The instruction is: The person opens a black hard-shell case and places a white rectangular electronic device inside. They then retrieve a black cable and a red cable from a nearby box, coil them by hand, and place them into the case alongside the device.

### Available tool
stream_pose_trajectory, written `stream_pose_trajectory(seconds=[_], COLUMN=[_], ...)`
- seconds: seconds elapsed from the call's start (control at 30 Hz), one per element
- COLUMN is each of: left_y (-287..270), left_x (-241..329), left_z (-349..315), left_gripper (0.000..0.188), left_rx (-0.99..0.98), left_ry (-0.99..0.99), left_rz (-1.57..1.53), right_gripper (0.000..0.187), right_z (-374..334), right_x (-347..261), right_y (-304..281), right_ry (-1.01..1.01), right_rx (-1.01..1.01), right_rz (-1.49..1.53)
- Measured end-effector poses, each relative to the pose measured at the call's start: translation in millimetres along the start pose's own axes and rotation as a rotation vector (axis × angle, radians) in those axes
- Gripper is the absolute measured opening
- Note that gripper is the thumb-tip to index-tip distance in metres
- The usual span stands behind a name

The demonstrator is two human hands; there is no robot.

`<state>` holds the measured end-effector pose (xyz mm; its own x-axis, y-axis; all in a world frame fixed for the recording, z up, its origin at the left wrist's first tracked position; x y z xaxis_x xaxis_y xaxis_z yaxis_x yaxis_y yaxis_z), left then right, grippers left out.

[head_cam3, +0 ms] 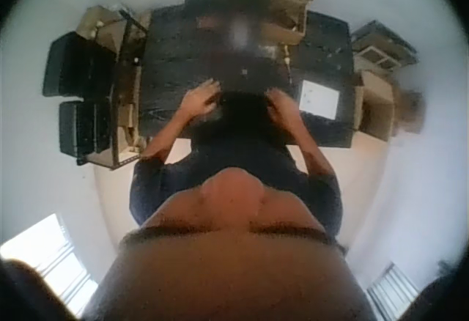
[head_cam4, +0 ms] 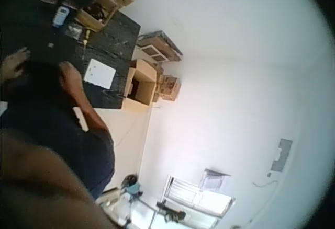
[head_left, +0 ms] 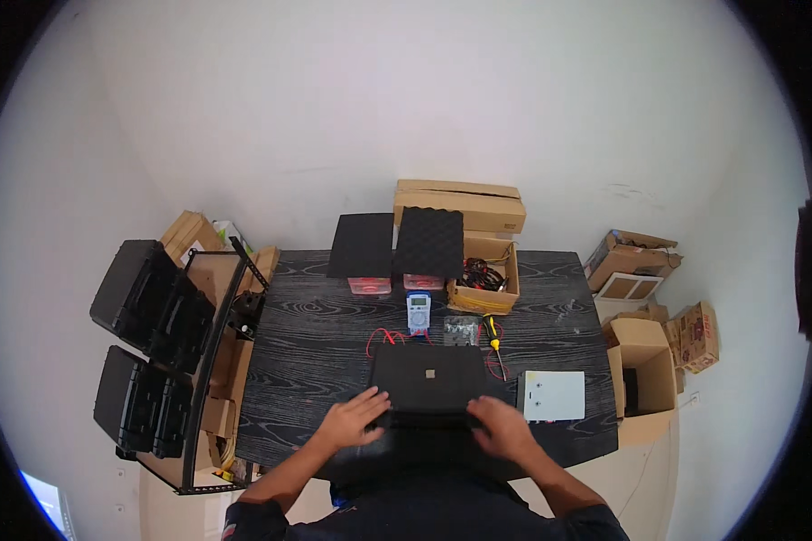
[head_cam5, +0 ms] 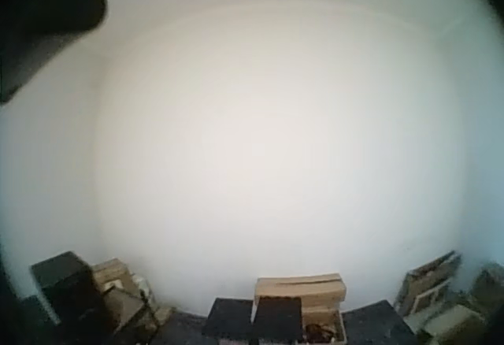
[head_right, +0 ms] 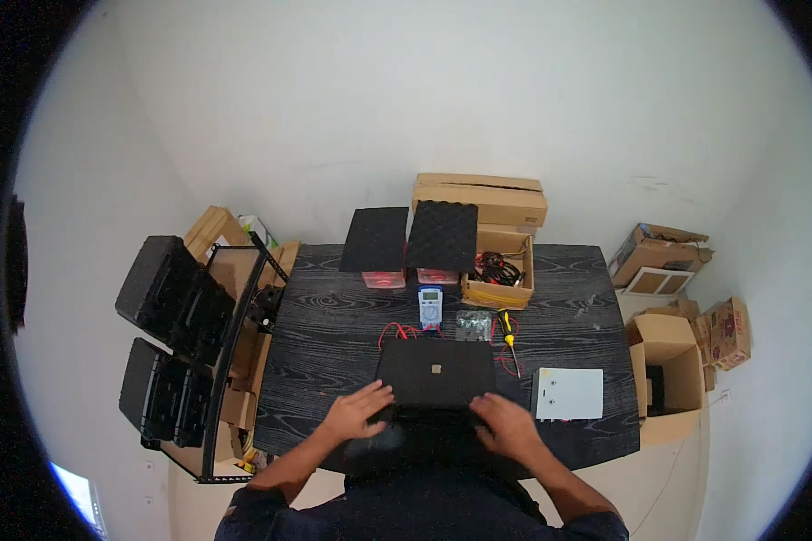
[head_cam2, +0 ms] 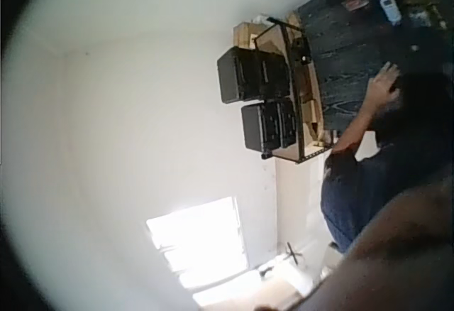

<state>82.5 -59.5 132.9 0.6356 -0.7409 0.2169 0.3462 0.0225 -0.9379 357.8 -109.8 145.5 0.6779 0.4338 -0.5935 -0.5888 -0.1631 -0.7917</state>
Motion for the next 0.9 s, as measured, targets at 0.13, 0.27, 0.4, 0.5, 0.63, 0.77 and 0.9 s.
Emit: stream_pose_trajectory(seconds=[0.13, 0.27, 0.4, 0.5, 0.63, 0.77, 0.9], left_y=[-63, -74, -55, 24, 76, 109, 113], left_x=[-25, -66, -125, -213, -265, -302, -320], left_z=[65, 124, 166, 173, 163, 154, 164], left_gripper=[0.042, 0.039, 0.046, 0.056, 0.062, 0.056, 0.052], left_rx=[0.2, 0.14, 0.133, 0.179, 0.161, 0.4, 0.563], left_ry=[-0.124, -0.307, -0.395, -0.617, -1.039, -1.216, -1.205], left_rz=[-0.104, -0.113, -0.266, -1.284, -1.427, -1.58, -1.619], right_gripper=[0.064, 0.065, 0.061, 0.056, 0.049, 0.047, 0.045], right_z=[31, 68, 95, 115, 119, 126, 128], right_x=[16, 59, 147, 176, 181, 187, 199], right_y=[-69, -69, -27, -2, 12, 22, 30], right_ry=[0.007, 0.073, 0.255, 0.228, 0.281, 0.35, 0.425], right_rx=[0.302, 0.447, 0.499, 0.511, 0.655, 0.701, 0.701], right_rz=[0.14, 0.121, 0.198, 0.154, 0.236, 0.212, 0.208])
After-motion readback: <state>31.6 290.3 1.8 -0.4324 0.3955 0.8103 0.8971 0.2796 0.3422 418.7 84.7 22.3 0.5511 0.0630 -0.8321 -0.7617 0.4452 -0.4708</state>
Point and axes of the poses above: each hand's wrist, its own z-axis towards the middle knuckle, its own y-axis out of the palm, x = y × z, the point moved 10 cm from there along z, towards the middle knuckle, and after that the axes turned 8 degrees about z, right-handed, at the moved point
